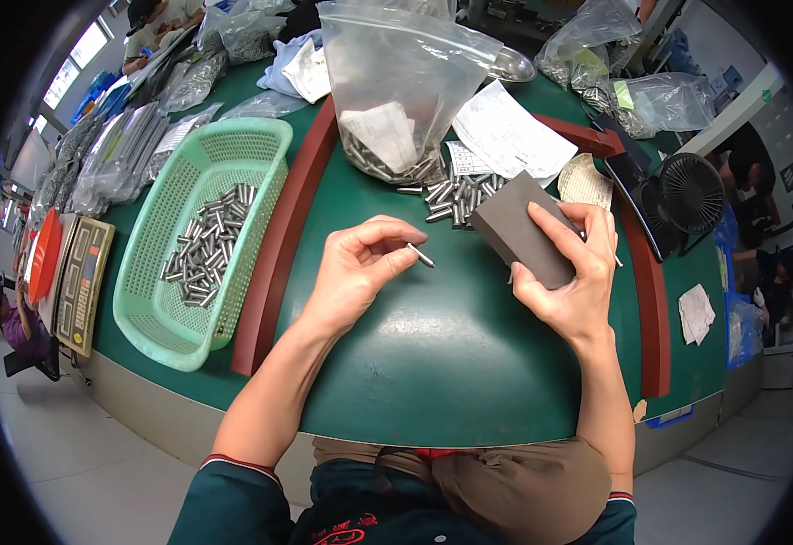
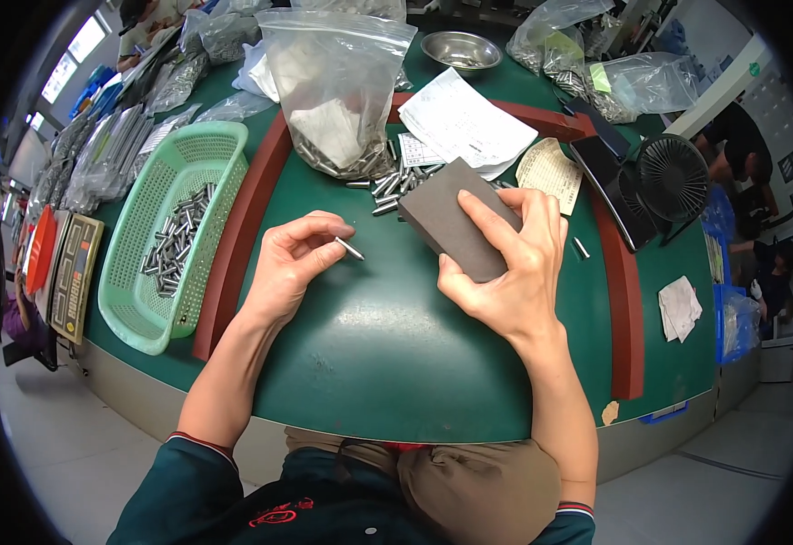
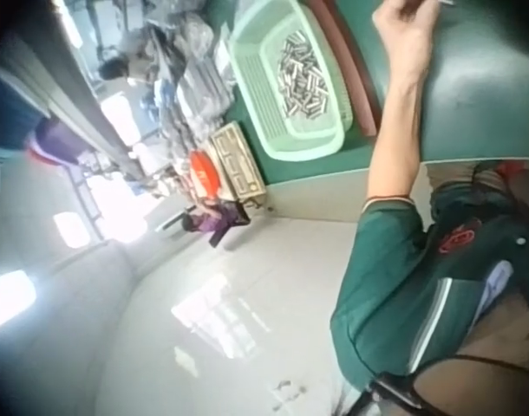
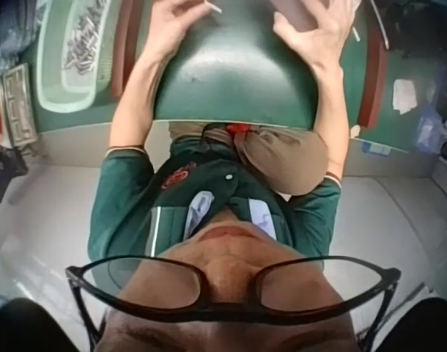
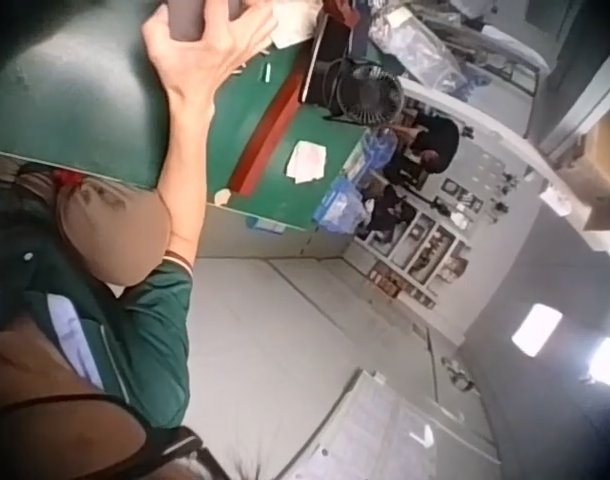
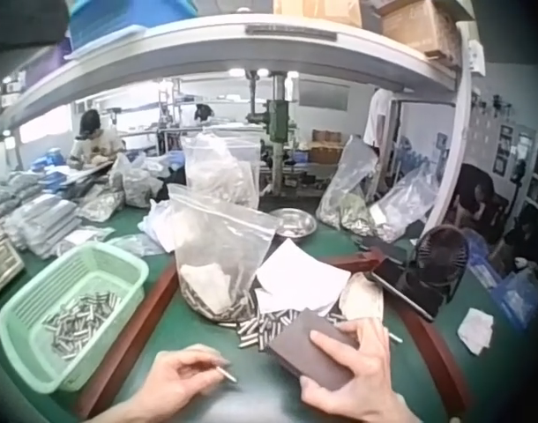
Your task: The recorder is polishing or deburring small cylindrical metal components using a hand-held sanding block at a factory workbench.
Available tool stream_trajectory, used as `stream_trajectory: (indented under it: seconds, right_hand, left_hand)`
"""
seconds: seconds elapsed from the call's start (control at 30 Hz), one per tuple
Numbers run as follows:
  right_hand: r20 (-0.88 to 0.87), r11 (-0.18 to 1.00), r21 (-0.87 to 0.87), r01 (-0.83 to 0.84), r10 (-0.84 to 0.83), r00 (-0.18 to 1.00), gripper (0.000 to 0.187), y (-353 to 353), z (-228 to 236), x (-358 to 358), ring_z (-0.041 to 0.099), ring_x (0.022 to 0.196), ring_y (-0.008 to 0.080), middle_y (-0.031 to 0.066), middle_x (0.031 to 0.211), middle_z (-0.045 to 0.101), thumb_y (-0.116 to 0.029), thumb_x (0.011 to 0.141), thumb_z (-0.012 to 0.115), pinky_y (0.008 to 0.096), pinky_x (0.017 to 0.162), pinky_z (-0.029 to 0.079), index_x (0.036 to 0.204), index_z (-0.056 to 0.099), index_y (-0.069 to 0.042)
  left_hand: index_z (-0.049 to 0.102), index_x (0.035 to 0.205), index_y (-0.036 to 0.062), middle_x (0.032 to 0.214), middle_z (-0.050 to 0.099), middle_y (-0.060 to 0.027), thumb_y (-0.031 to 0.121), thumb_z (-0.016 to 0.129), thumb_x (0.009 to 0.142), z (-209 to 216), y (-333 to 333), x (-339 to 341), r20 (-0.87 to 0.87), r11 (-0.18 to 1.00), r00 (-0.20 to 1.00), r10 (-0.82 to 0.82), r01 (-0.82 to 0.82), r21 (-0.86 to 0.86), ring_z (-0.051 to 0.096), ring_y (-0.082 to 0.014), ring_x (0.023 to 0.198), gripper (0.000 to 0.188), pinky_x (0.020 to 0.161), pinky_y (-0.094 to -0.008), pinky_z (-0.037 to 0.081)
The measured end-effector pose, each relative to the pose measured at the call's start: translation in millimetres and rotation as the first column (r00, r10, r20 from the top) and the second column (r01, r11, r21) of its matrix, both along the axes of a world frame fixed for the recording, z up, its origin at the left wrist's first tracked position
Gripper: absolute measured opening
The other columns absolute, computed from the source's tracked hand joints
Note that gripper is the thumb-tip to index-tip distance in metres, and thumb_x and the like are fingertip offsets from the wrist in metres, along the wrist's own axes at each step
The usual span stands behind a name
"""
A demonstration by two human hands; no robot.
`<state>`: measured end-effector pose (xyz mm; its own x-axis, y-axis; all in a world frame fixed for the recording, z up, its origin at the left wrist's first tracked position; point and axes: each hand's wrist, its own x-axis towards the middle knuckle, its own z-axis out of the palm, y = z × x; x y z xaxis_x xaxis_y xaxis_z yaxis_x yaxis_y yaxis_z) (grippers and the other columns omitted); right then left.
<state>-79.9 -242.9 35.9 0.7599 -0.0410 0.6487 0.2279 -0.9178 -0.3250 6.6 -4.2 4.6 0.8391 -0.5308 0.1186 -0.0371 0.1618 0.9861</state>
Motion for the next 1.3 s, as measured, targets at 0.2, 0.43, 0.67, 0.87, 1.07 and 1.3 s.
stream_trajectory:
  seconds: [0.2,0.43,0.67,0.87,1.07,1.3]
  right_hand:
    - [0.028,1.000,0.027,-0.001,0.000,1.000,0.057,-2.9,-2.2,1.6,0.052,0.091,0.0285,0.0143,0.099,0.055,-0.020,0.052,0.075,0.0388,0.081,0.038,0.108,0.071,-0.009]
    - [0.035,1.000,0.013,-0.019,0.018,0.999,0.058,-4.4,-2.9,2.2,0.052,0.092,0.0297,0.0155,0.100,0.054,-0.020,0.051,0.076,0.0403,0.082,0.039,0.108,0.071,-0.009]
    - [-0.007,0.997,-0.031,-0.077,0.077,0.997,0.061,1.2,-0.3,-0.2,0.052,0.094,0.0304,0.0157,0.102,0.054,-0.021,0.050,0.076,0.0411,0.082,0.040,0.109,0.070,-0.009]
    - [-0.027,0.946,0.054,-0.321,0.323,0.946,0.060,15.4,9.9,-5.9,0.053,0.090,0.0302,0.0146,0.101,0.057,-0.022,0.051,0.077,0.0405,0.080,0.040,0.109,0.072,-0.011]
    - [-0.025,0.972,-0.013,-0.236,0.236,0.971,0.063,19.6,3.3,-3.9,0.053,0.086,0.0297,0.0155,0.101,0.058,-0.023,0.050,0.074,0.0390,0.078,0.041,0.111,0.071,-0.007]
    - [-0.036,0.945,0.022,-0.328,0.328,0.944,0.059,30.8,1.5,-8.5,0.053,0.089,0.0287,0.0138,0.101,0.057,-0.024,0.053,0.077,0.0403,0.078,0.038,0.110,0.070,-0.011]
  left_hand:
    - [0.068,0.107,-0.0034,0.101,0.062,-0.0061,-0.001,0.066,0.087,1.0,-0.7,-0.2,-0.081,0.999,0.997,-0.003,-0.001,-0.045,0.063,-0.0124,0.085,0.020,0.081,-0.0256,0.052]
    - [0.067,0.108,-0.0044,0.102,0.065,-0.0079,0.000,0.066,0.088,1.0,-2.5,-1.1,-0.109,0.999,0.994,-0.002,-0.002,-0.038,0.064,-0.0134,0.086,0.021,0.082,-0.0262,0.052]
    - [0.066,0.110,-0.0049,0.096,0.068,-0.0085,0.000,0.067,0.088,3.6,-2.1,-0.8,-0.175,1.000,0.984,0.015,-0.016,-0.006,0.067,-0.0133,0.085,0.023,0.081,-0.0249,0.052]
    - [0.067,0.109,-0.0042,0.093,0.071,-0.0104,0.001,0.068,0.088,1.3,0.5,-1.2,-0.229,0.998,0.973,0.031,-0.042,-0.044,0.068,-0.0141,0.084,0.021,0.080,-0.0265,0.054]
    - [0.069,0.107,-0.0037,0.091,0.071,-0.0104,0.001,0.070,0.086,-3.1,1.1,0.0,-0.288,0.989,0.958,0.005,-0.047,-0.140,0.067,-0.0141,0.082,0.021,0.080,-0.0275,0.055]
    - [0.069,0.107,-0.0032,0.096,0.071,-0.0105,0.003,0.070,0.087,-4.5,-2.3,-4.5,-0.322,0.989,0.945,0.057,-0.097,-0.108,0.066,-0.0139,0.083,0.021,0.080,-0.0276,0.055]
